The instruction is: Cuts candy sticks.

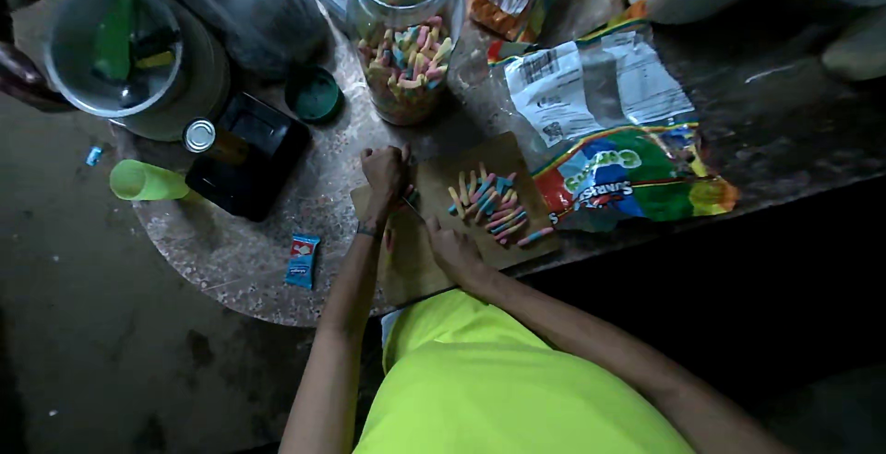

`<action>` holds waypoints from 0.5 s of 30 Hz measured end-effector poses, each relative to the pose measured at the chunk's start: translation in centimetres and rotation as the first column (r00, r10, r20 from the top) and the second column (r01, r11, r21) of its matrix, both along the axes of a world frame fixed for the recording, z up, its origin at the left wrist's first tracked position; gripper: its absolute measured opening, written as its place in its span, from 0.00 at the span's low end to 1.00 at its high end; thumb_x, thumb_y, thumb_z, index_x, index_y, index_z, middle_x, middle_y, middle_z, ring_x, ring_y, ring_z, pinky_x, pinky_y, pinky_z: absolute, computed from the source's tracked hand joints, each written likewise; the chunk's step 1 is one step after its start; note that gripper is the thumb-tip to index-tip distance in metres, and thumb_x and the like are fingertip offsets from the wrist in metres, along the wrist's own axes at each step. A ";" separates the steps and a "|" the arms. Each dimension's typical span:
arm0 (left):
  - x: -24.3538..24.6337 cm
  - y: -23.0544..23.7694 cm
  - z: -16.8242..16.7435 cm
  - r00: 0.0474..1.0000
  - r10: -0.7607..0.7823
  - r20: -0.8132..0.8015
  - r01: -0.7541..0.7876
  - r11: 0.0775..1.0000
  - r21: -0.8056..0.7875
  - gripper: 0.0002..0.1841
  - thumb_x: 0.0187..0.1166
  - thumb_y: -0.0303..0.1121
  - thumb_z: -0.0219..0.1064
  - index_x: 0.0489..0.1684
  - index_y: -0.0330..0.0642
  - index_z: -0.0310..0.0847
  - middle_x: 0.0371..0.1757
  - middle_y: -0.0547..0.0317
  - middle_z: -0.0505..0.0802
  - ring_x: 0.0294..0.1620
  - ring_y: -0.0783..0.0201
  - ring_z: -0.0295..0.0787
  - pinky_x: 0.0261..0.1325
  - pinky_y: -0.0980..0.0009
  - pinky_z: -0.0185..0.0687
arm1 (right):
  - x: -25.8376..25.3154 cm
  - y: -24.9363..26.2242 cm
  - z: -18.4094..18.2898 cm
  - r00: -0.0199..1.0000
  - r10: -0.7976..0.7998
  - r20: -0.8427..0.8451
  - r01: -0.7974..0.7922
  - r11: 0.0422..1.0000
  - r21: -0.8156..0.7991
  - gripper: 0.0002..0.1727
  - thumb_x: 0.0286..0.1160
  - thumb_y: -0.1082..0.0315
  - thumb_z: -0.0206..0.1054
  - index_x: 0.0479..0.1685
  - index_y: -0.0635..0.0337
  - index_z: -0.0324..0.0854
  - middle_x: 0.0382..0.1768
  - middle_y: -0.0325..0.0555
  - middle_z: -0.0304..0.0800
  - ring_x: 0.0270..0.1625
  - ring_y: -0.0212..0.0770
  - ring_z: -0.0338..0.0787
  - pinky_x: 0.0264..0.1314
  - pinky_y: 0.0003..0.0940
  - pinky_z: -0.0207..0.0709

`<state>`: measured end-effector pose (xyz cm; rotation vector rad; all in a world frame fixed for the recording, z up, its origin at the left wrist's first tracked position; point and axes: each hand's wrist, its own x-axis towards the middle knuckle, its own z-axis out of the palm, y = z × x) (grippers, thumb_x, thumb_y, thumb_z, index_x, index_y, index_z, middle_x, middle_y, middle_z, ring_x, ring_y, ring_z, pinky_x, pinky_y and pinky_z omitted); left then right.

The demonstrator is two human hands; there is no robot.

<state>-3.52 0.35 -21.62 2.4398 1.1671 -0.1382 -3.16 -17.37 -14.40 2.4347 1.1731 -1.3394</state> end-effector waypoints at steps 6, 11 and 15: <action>0.2 0.3 -0.2 1.000 -0.014 0.002 0.014 1.000 -0.002 0.30 0.93 0.50 0.49 0.33 0.33 0.89 0.38 0.42 0.95 0.52 0.46 0.92 0.80 0.45 0.61 | 0.0 -0.2 -0.3 1.000 -0.004 -0.010 0.004 1.000 0.017 0.25 0.94 0.72 0.45 0.88 0.63 0.55 0.58 0.69 0.88 0.65 0.67 0.89 0.65 0.59 0.81; -0.1 0.4 -0.1 0.997 0.007 0.074 -0.009 1.000 0.028 0.29 0.93 0.49 0.49 0.36 0.33 0.90 0.40 0.42 0.95 0.52 0.44 0.92 0.81 0.41 0.58 | 0.1 0.0 -0.2 1.000 -0.013 -0.025 0.013 0.999 0.032 0.25 0.95 0.71 0.44 0.89 0.63 0.54 0.60 0.70 0.87 0.66 0.69 0.88 0.65 0.60 0.80; -3.4 -0.7 1.8 0.878 0.213 0.429 -0.267 0.961 0.070 0.23 0.93 0.41 0.49 0.61 0.36 0.88 0.62 0.41 0.91 0.62 0.45 0.88 0.72 0.42 0.71 | 1.9 -0.7 -1.6 0.987 -0.057 -0.148 0.084 0.980 0.182 0.27 0.97 0.61 0.44 0.88 0.65 0.57 0.66 0.71 0.83 0.69 0.67 0.86 0.71 0.60 0.78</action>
